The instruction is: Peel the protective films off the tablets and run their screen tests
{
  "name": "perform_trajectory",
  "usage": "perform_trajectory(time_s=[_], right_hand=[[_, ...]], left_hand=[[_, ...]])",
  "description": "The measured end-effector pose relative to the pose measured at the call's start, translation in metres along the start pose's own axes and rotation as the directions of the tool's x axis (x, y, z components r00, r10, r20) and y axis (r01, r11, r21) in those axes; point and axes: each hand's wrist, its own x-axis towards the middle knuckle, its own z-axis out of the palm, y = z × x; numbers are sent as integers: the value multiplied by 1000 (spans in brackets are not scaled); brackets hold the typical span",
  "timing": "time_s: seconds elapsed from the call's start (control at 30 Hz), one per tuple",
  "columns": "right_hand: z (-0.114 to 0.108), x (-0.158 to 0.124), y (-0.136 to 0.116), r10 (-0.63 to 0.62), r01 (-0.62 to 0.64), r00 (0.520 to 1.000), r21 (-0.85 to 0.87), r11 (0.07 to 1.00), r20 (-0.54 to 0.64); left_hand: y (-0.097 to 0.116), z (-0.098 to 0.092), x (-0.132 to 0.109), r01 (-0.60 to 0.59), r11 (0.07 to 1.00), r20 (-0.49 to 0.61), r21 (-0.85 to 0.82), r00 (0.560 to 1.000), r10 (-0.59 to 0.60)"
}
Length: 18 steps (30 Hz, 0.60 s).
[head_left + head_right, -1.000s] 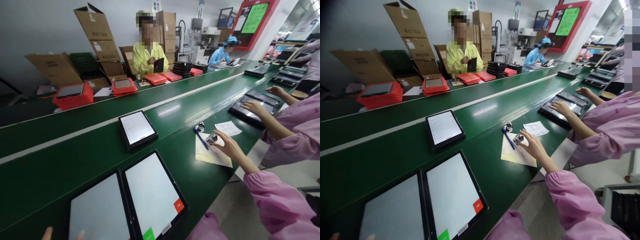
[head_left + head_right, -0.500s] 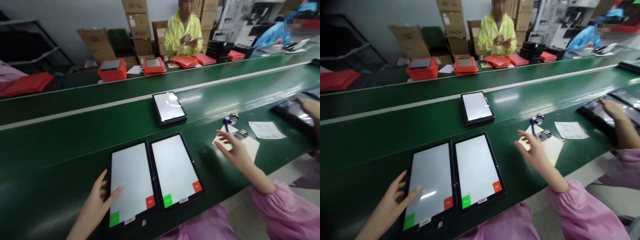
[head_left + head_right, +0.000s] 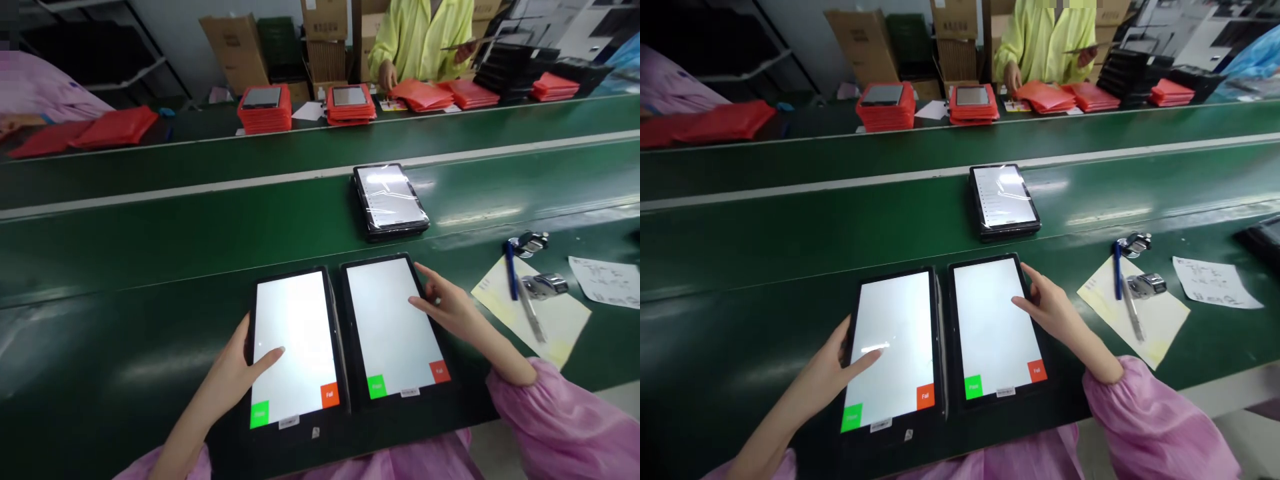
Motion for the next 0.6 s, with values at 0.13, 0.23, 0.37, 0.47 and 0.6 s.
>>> perform_trajectory(time_s=[0.13, 0.23, 0.37, 0.47, 0.6], right_hand=[[-4, 42, 1, -149, 146, 983, -32, 989, -103], [5, 77, 12, -127, 130, 991, 121, 984, -35], [14, 86, 15, -314, 323, 938, 43, 945, -147], [4, 50, -16, -611, 569, 779, -248, 784, -143], [-16, -32, -71, -626, 610, 749, 139, 780, 218]], left_hand=[[2, -2, 3, -11, 997, -9, 73, 1000, 11], [3, -2, 3, -21, 998, 6, 66, 1000, 21], [0, 0, -3, -12, 994, -25, 108, 1000, 15], [-7, 3, -13, -14, 940, -245, 341, 964, 103], [-12, 11, -29, -311, 794, -299, 522, 805, 512]])
